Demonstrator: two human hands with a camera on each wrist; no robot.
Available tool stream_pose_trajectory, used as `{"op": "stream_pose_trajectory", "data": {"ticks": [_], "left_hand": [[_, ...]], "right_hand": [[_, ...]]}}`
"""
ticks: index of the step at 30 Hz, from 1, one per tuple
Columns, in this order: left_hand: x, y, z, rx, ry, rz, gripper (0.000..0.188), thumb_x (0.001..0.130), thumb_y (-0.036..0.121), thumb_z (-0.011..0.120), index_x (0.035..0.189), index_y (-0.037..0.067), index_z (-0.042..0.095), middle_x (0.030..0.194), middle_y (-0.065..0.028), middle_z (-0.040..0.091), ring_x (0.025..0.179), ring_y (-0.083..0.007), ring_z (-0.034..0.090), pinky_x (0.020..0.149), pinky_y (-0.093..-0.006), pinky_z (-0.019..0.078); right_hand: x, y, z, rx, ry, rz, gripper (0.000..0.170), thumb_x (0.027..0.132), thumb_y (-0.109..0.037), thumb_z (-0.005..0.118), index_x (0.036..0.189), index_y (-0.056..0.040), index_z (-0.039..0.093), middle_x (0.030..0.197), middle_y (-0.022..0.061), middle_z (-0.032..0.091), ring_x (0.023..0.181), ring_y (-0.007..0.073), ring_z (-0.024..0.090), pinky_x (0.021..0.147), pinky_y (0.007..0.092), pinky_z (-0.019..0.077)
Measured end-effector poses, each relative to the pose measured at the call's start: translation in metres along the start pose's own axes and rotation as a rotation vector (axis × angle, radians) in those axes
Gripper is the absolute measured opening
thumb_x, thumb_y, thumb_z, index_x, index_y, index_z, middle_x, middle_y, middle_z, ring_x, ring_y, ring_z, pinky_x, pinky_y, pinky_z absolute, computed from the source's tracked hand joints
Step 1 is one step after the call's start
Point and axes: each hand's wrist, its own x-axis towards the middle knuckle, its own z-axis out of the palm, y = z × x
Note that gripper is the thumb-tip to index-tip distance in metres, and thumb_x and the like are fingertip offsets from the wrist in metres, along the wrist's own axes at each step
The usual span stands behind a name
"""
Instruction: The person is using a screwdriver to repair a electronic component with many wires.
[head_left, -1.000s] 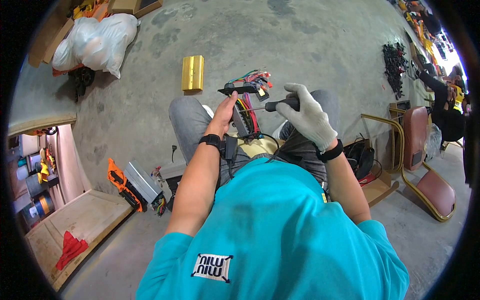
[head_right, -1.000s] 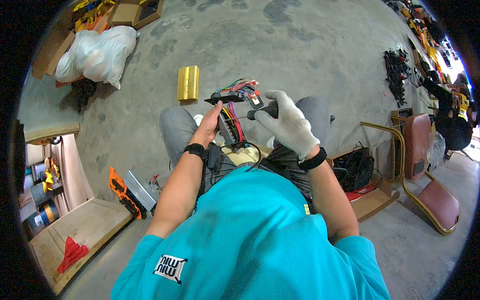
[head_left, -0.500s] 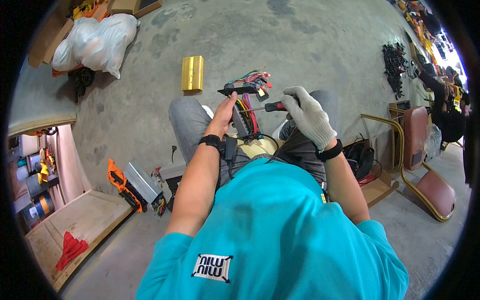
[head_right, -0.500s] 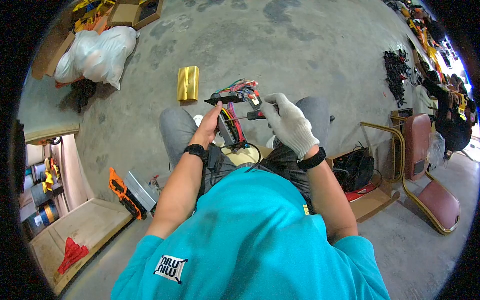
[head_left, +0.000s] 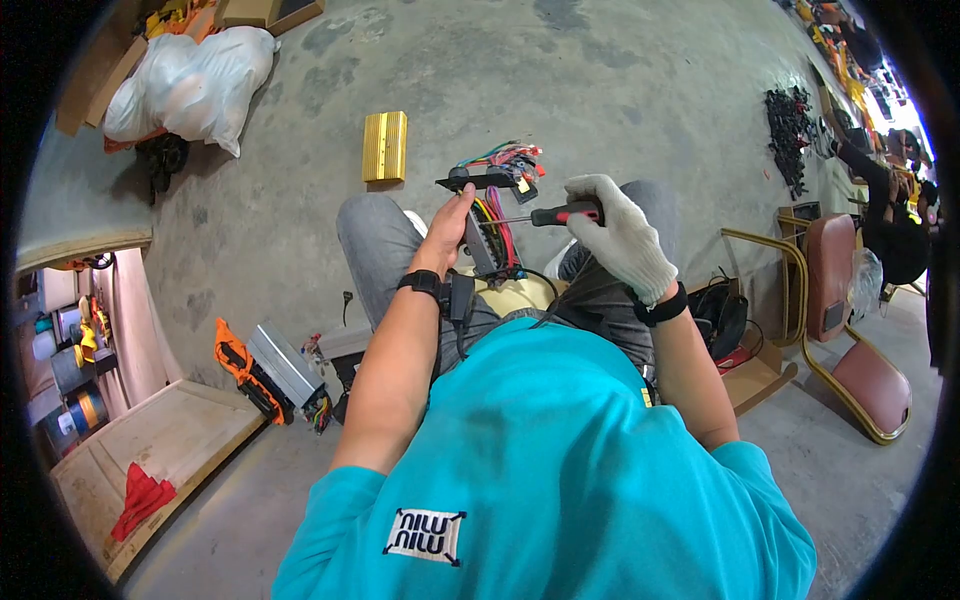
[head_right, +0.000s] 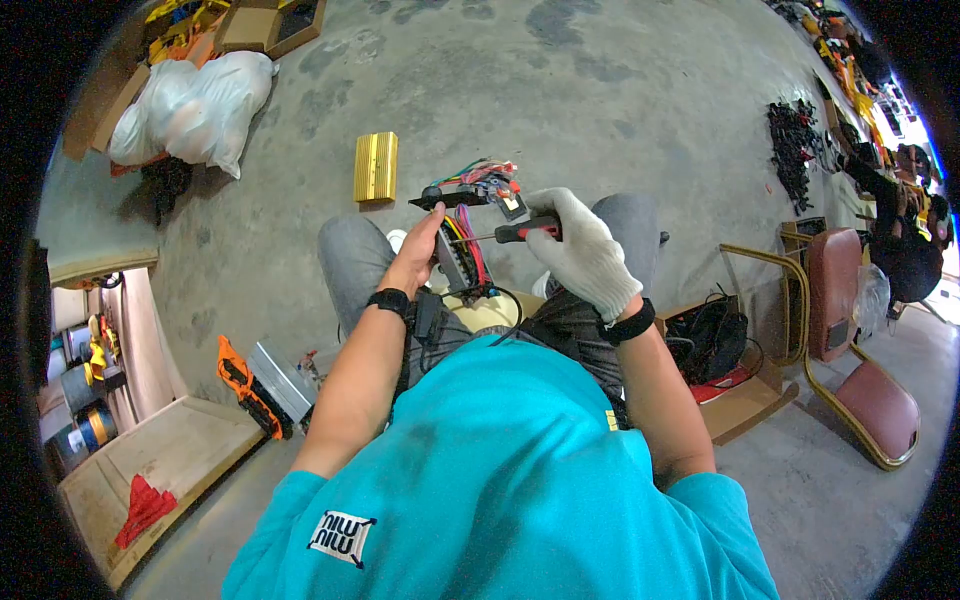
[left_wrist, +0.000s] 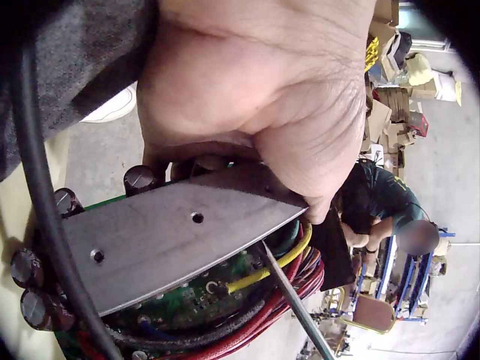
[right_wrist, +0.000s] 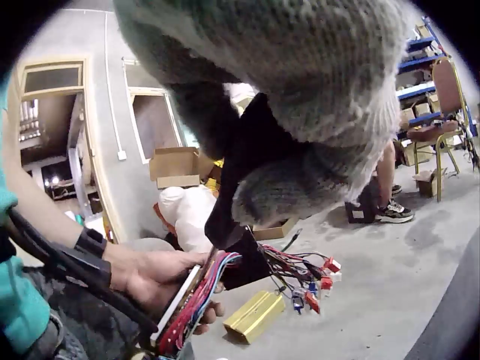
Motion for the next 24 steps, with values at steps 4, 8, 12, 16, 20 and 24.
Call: {"op": "stream_pose_trajectory", "data": {"ticks": [4, 8, 12, 16, 20, 24], "left_hand": [[-0.001, 0.0, 0.0, -0.015, -0.01, 0.021, 0.059, 0.105, 0.056, 0.054, 0.129, 0.003, 0.063, 0.118, -0.0073, 0.071, 0.106, -0.0168, 0.064, 0.098, -0.0341, 0.0475], [-0.002, 0.001, 0.002, -0.008, 0.002, 0.01, 0.06, 0.105, 0.057, 0.055, 0.129, 0.003, 0.063, 0.12, -0.0078, 0.07, 0.108, -0.0174, 0.064, 0.1, -0.0352, 0.0467], [0.001, -0.002, -0.001, -0.008, 0.007, 0.014, 0.061, 0.104, 0.057, 0.055, 0.13, 0.003, 0.063, 0.121, -0.008, 0.07, 0.11, -0.0177, 0.063, 0.102, -0.0357, 0.0458], [-0.001, 0.0, 0.001, -0.013, 0.003, 0.015, 0.062, 0.104, 0.058, 0.055, 0.132, 0.003, 0.063, 0.122, -0.008, 0.07, 0.11, -0.0176, 0.063, 0.102, -0.0356, 0.0456], [-0.005, 0.002, 0.004, -0.02, 0.007, 0.036, 0.062, 0.104, 0.058, 0.056, 0.132, 0.003, 0.063, 0.12, -0.0072, 0.07, 0.108, -0.0169, 0.064, 0.101, -0.035, 0.0466], [0.0, -0.001, -0.001, 0.007, -0.01, 0.025, 0.062, 0.104, 0.058, 0.056, 0.131, 0.003, 0.063, 0.118, -0.0066, 0.071, 0.106, -0.0166, 0.064, 0.099, -0.0347, 0.0474]], "right_hand": [[-0.001, -0.004, 0.0, -0.041, 0.012, -0.021, 0.033, 0.098, -0.016, 0.065, 0.127, -0.0005, 0.061, 0.102, 0.013, 0.073, 0.095, 0.0181, 0.07, 0.087, 0.0327, 0.0548], [0.0, 0.007, 0.001, -0.022, 0.002, 0.109, 0.038, 0.092, -0.014, 0.069, 0.127, -0.0015, 0.061, 0.106, 0.0139, 0.072, 0.095, 0.0224, 0.071, 0.087, 0.035, 0.0553], [0.0, 0.007, 0.001, -0.061, 0.025, -0.041, 0.042, 0.092, -0.023, 0.073, 0.127, -0.002, 0.061, 0.105, 0.0166, 0.072, 0.095, 0.0275, 0.072, 0.086, 0.0374, 0.056], [-0.002, -0.002, 0.001, -0.069, 0.044, 0.009, 0.039, 0.093, -0.022, 0.072, 0.125, -0.0019, 0.063, 0.105, 0.017, 0.072, 0.094, 0.0274, 0.072, 0.086, 0.0374, 0.0559], [0.003, -0.001, -0.006, -0.047, -0.059, 0.203, 0.04, 0.092, -0.019, 0.071, 0.126, -0.0026, 0.062, 0.109, 0.0169, 0.072, 0.099, 0.0271, 0.071, 0.089, 0.0374, 0.0556], [-0.001, 0.013, -0.002, -0.077, -0.008, -0.071, 0.042, 0.097, -0.027, 0.07, 0.129, -0.0029, 0.06, 0.102, 0.0167, 0.073, 0.092, 0.0247, 0.073, 0.081, 0.0355, 0.0565]]}}
